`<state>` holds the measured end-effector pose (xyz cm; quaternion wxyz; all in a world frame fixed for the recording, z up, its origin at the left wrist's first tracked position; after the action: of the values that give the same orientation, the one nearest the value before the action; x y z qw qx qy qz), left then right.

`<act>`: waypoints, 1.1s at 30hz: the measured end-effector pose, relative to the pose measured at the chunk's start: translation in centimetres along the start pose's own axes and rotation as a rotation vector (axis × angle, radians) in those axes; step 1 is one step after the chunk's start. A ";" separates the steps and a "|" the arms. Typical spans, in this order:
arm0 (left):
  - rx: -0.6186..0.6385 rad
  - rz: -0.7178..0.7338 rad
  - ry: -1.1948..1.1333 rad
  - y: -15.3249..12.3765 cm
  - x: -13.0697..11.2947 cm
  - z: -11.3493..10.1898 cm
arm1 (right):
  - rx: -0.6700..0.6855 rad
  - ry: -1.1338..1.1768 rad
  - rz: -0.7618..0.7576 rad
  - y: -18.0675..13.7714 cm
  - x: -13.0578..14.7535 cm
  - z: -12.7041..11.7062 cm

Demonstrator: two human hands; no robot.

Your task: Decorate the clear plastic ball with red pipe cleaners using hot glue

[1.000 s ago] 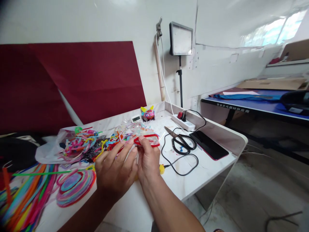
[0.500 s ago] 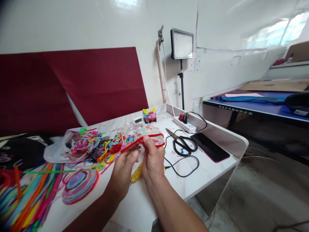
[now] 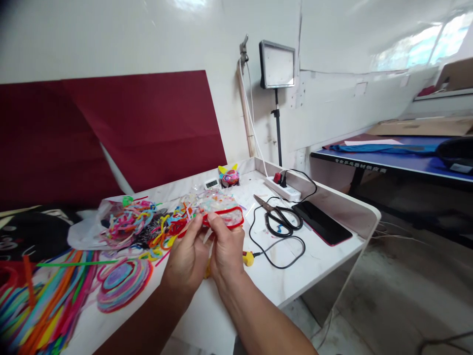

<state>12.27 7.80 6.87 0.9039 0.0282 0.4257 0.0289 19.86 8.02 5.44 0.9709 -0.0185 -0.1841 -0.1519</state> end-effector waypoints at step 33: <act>-0.047 0.064 0.167 3.9 -2.0 -3.2 | 0.822 -1.430 -0.767 1.7 5.2 5.3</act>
<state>8.38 11.60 6.65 0.8642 0.0181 0.4979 0.0702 23.10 8.66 12.26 0.4382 0.3019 -0.7757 -0.3393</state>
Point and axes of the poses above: each hand's wrist, its own y-axis towards the middle knuckle, its own z-axis out of the palm, x = y × z, the point moved 9 cm from there along y, towards the middle knuckle, and after that the axes turned 1 degree about x, right-handed, at the moved point
